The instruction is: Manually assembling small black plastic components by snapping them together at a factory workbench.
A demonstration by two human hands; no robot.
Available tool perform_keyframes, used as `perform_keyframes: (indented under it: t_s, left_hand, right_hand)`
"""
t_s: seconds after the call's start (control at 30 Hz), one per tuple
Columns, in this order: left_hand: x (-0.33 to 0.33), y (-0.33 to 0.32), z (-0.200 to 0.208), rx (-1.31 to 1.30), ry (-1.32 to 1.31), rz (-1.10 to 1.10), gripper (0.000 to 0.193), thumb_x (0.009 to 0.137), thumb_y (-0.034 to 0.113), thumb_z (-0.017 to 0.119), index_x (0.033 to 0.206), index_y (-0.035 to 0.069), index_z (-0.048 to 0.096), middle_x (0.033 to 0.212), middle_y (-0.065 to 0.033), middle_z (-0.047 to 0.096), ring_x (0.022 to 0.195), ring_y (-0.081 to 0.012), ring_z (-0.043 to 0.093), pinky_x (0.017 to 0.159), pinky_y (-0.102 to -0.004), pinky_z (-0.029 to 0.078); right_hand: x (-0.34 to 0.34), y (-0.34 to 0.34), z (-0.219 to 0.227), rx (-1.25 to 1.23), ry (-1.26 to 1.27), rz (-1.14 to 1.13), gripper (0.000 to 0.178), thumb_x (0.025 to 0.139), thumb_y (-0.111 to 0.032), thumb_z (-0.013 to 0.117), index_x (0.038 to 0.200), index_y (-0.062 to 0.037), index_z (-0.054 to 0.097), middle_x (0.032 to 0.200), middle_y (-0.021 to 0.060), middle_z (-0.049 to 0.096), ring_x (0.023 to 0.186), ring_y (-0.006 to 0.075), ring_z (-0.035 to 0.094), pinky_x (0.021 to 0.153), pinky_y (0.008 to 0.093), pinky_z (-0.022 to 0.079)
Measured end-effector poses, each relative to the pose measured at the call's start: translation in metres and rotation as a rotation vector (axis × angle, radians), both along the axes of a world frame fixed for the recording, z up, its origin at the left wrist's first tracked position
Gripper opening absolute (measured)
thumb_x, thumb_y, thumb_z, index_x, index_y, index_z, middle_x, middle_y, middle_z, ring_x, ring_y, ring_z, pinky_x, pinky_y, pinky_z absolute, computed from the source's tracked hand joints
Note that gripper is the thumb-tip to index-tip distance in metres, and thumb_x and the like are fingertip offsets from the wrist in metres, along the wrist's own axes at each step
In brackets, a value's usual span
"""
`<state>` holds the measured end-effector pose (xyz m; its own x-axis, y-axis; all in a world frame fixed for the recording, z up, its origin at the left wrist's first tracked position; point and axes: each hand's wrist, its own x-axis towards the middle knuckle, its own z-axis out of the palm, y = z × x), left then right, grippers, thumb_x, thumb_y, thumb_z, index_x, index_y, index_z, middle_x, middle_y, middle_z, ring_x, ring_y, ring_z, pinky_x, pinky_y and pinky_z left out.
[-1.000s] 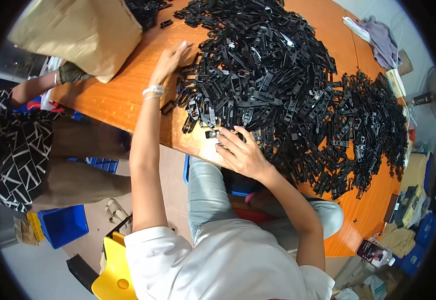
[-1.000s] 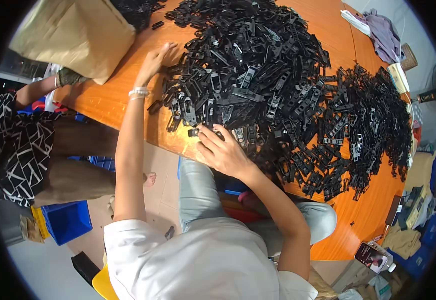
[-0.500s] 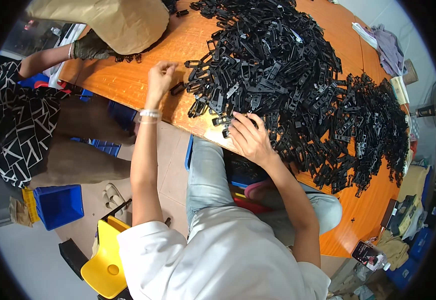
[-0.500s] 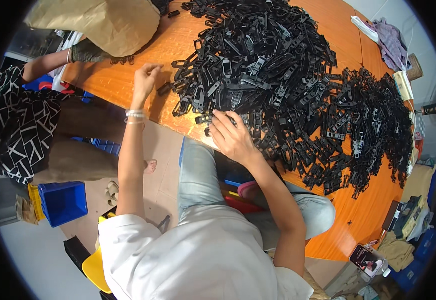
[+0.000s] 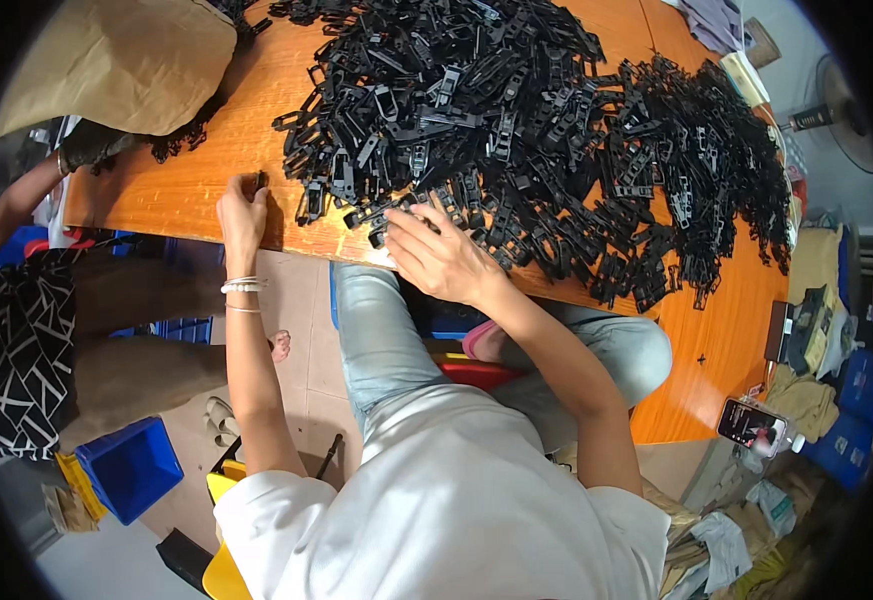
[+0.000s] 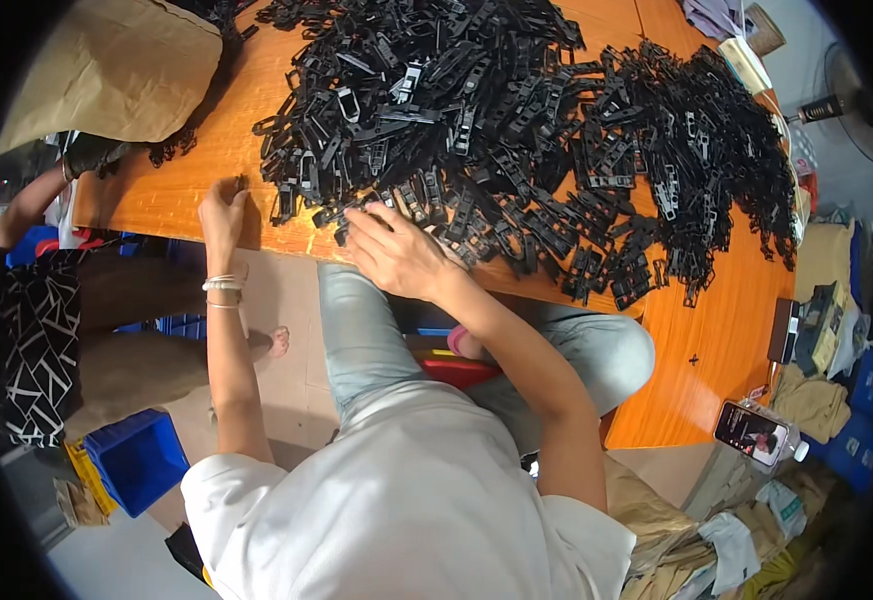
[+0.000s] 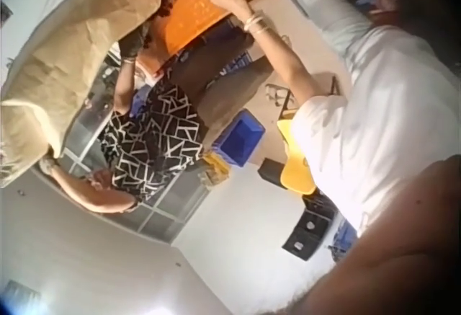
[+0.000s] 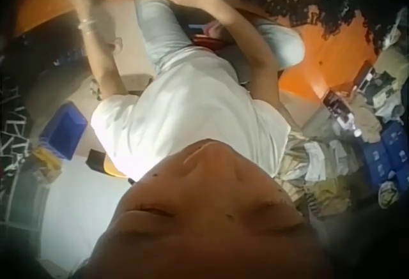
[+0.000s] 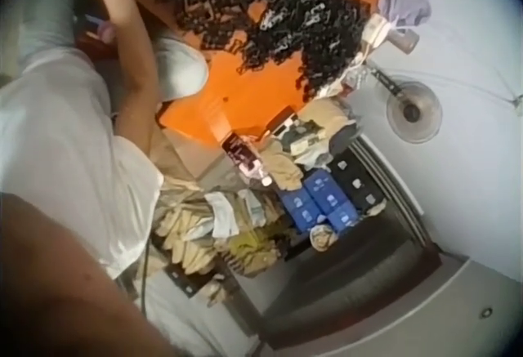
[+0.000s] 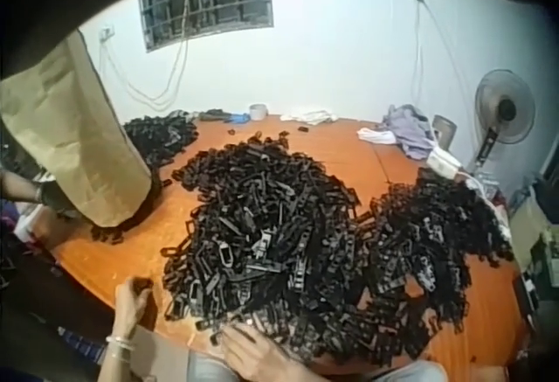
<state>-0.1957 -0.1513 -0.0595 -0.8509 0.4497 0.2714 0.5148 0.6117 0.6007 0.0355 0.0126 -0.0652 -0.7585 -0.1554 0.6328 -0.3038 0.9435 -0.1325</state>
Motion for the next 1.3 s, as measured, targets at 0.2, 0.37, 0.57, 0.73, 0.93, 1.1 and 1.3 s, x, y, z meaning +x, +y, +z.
perform_keyframes:
  t_s: [0.2,0.37,0.57,0.73,0.93,1.1,1.3]
  left_hand:
    - [-0.008,-0.007,-0.009,-0.257,0.115,0.033,0.017,0.072,0.013,0.063,0.081,-0.001,0.063,0.075,-0.0173,0.062,0.074,-0.0314,0.06,0.066,-0.0356,0.046]
    - [-0.006,-0.005,-0.012,-0.235,0.291,-0.032,0.017,0.073,0.013,0.063,0.082,-0.001,0.063,0.079,-0.0149,0.058,0.072,-0.0289,0.057,0.066,-0.0335,0.045]
    - [0.009,-0.007,-0.006,-0.054,0.181,-0.082,0.012,0.074,0.007,0.062,0.082,-0.002,0.062,0.079,-0.0132,0.057,0.068,-0.0265,0.056,0.066,-0.0333,0.044]
    - [0.006,-0.016,-0.011,-0.13,0.225,-0.063,0.012,0.075,0.008,0.062,0.083,-0.002,0.063,0.082,-0.013,0.057,0.071,-0.0246,0.056,0.067,-0.0315,0.045]
    - [0.057,0.001,0.028,0.245,0.476,0.062,0.01,0.076,0.005,0.061,0.081,-0.002,0.057,0.09,-0.0126,0.056,0.074,-0.0235,0.055,0.068,-0.0272,0.044]
    - [0.162,0.013,0.036,0.383,0.103,-0.35,0.007,0.076,0.002,0.059,0.078,0.0,0.053,0.09,-0.0134,0.059,0.072,-0.0178,0.054,0.064,-0.0247,0.043]
    - [0.234,0.046,0.036,0.683,-0.826,-0.474,0.029,0.071,-0.008,0.063,0.096,0.001,0.051,0.088,-0.0056,0.053,0.061,-0.0046,0.045,0.053,-0.0182,0.037]
  right_hand:
    - [0.003,0.002,0.005,-0.007,0.003,0.048,0.019,0.071,-0.012,0.06,0.085,0.0016,0.06,0.091,0.011,0.06,0.103,0.0245,0.052,0.092,0.0393,0.036]
    - [0.018,0.02,0.033,-0.05,0.147,-0.067,0.019,0.069,-0.01,0.06,0.084,0.0014,0.06,0.09,0.0105,0.06,0.1,0.0236,0.054,0.086,0.0382,0.04]
    - [0.048,0.045,0.046,-0.081,0.07,-0.226,0.02,0.067,-0.007,0.06,0.087,-0.0012,0.061,0.093,0.0097,0.06,0.098,0.0239,0.054,0.083,0.0377,0.04]
    - [0.068,0.057,0.064,-0.128,0.206,-0.418,0.016,0.072,-0.001,0.055,0.087,-0.0011,0.062,0.091,0.0096,0.062,0.096,0.0269,0.056,0.083,0.0368,0.039]
    - [0.106,0.072,0.074,-0.216,0.409,-0.63,0.013,0.074,0.0,0.054,0.083,0.0005,0.063,0.088,0.0102,0.062,0.093,0.0275,0.057,0.082,0.0347,0.042]
    - [0.145,0.073,0.08,-0.389,0.43,-0.882,0.023,0.085,-0.001,0.041,0.093,0.0074,0.06,0.096,0.0139,0.061,0.096,0.0242,0.055,0.084,0.0315,0.041]
    - [0.2,0.082,0.084,-0.601,0.599,-1.106,0.021,0.087,-0.005,0.044,0.094,0.0081,0.059,0.094,0.0123,0.061,0.089,0.0184,0.056,0.079,0.0272,0.044]
